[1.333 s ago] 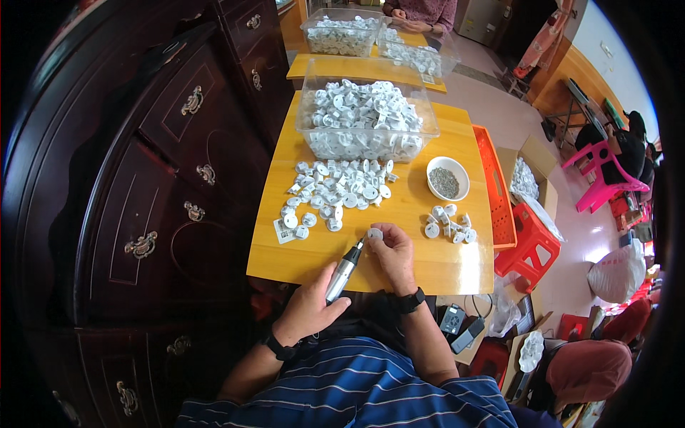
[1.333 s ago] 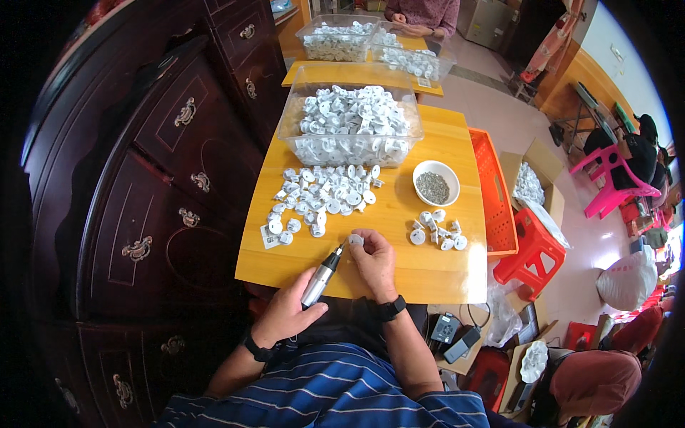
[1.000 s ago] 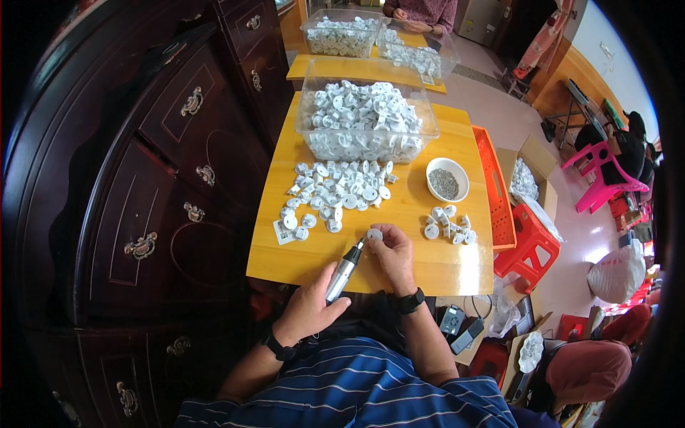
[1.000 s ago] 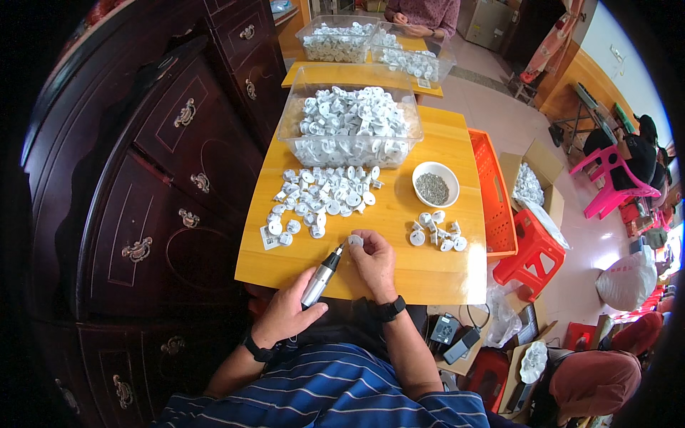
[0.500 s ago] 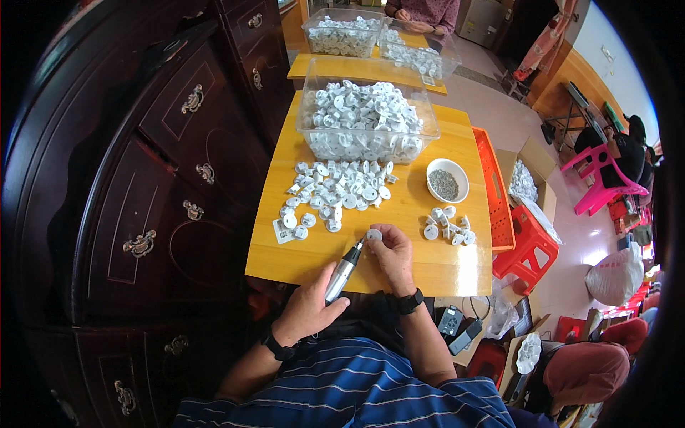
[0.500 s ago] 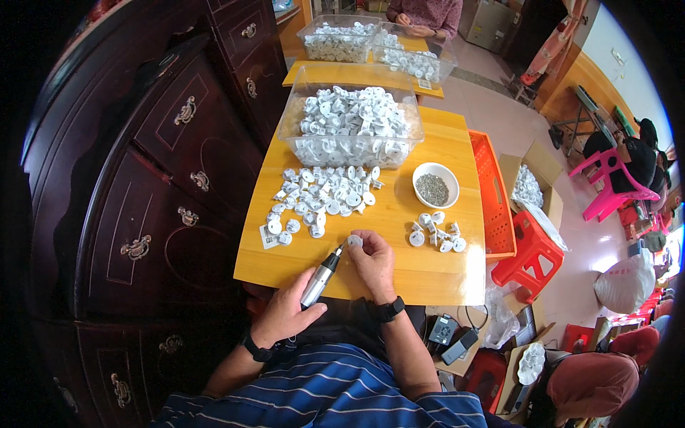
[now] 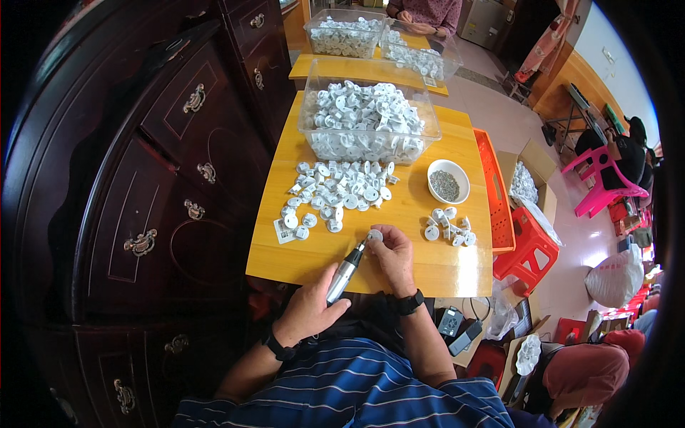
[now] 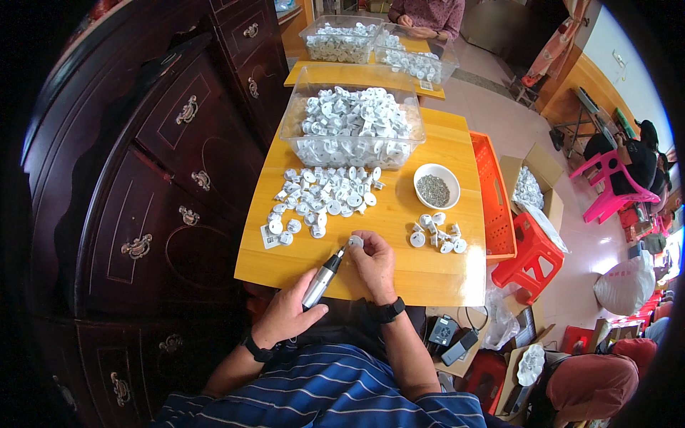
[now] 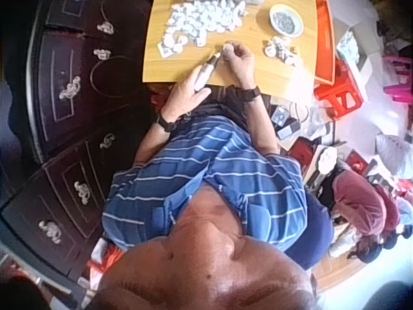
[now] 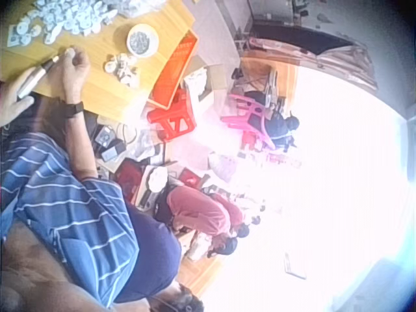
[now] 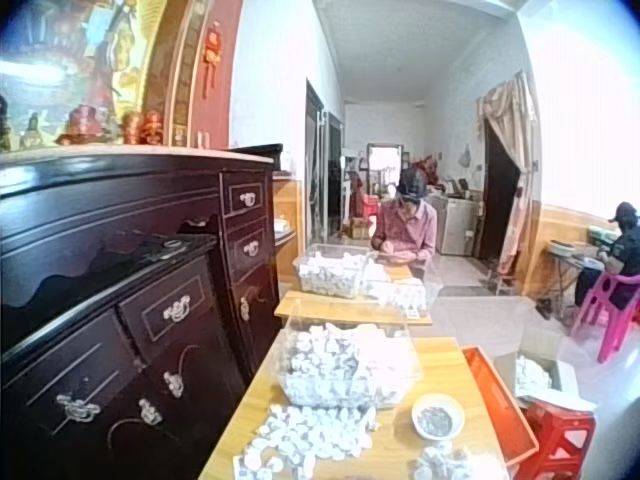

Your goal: Assembling small white plastic components using a handheld power screwdriver.

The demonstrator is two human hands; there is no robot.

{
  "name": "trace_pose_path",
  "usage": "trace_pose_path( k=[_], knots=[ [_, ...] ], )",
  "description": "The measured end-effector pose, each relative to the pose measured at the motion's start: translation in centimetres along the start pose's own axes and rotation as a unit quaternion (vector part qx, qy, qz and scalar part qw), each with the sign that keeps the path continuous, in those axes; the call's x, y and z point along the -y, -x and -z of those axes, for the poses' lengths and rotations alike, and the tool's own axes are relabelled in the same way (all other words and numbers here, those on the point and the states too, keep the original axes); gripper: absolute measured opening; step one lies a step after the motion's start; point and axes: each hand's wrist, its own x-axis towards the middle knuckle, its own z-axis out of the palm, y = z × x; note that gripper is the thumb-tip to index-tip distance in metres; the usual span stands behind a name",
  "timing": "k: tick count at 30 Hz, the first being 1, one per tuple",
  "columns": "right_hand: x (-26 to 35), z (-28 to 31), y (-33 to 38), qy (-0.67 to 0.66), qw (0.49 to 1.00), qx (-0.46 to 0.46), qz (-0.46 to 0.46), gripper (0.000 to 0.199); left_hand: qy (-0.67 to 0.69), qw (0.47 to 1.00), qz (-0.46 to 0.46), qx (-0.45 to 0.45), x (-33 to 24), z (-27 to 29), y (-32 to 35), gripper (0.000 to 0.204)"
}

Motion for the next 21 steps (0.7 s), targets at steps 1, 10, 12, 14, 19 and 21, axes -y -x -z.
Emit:
trace_pose_path(
  k=[1,10,12,14,19,21],
  knots=[
    [-0.01,0.00,0.00,0.000,1.000,0.000,0.000,0.017,0.002,1.000,-0.008,-0.004,0.04,0.00,0.02,0.072],
    [-0.07,0.01,-0.04,0.014,1.000,-0.002,-0.001,0.018,0.002,1.000,-0.023,-0.004,0.58,-0.21,0.14,0.071],
    [-0.01,-0.03,0.00,0.013,1.000,-0.002,0.000,0.018,0.002,1.000,-0.023,-0.004,0.56,-0.16,0.11,0.071],
    [-0.04,-0.19,0.01,0.009,1.000,-0.001,0.001,0.018,0.002,1.000,-0.021,-0.004,0.60,-0.12,0.14,0.071],
    [-0.11,-0.08,0.03,0.010,1.000,-0.002,0.011,0.017,0.014,0.999,-0.029,-0.005,0.60,-0.19,0.09,0.071],
    [-0.10,-0.12,0.05,0.021,1.000,-0.005,0.012,0.016,0.014,0.999,-0.029,-0.006,0.58,-0.20,0.10,0.070]
  ],
)
